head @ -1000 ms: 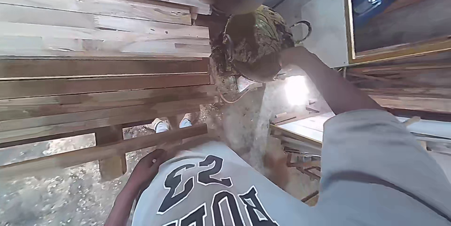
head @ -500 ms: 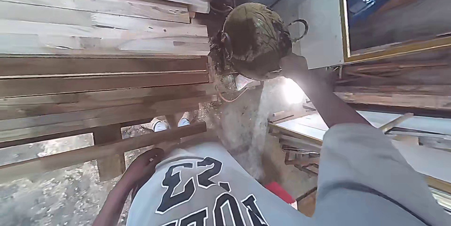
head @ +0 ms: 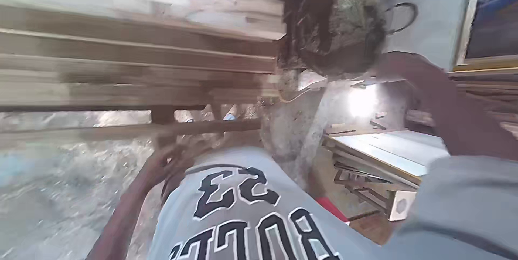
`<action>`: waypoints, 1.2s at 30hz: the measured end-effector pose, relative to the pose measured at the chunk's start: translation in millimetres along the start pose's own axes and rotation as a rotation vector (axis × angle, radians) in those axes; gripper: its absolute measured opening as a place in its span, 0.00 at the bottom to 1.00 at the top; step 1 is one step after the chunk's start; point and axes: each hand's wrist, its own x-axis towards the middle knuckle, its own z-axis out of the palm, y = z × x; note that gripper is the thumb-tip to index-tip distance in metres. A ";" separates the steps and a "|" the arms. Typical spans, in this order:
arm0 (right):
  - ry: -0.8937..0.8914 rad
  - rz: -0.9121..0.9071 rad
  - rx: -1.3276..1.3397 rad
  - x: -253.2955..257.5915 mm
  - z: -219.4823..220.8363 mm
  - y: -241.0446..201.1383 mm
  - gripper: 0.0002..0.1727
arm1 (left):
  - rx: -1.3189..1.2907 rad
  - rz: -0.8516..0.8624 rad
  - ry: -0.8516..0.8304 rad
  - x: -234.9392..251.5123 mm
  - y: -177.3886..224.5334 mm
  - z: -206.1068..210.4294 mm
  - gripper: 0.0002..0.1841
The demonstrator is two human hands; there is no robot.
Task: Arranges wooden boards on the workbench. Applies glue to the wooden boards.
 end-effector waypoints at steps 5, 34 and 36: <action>-0.121 -0.157 0.813 -55.1 64.0 -88.4 0.04 | 0.189 0.055 0.184 0.8 -56.0 -119.1 0.20; 0.700 0.404 1.513 -124.5 229.4 -607.7 0.26 | 0.620 -0.359 -0.716 57.7 -136.1 -233.9 0.50; 0.595 0.470 1.399 -122.6 229.1 -615.2 0.30 | 0.602 -0.360 -0.704 65.0 -146.7 -231.0 0.49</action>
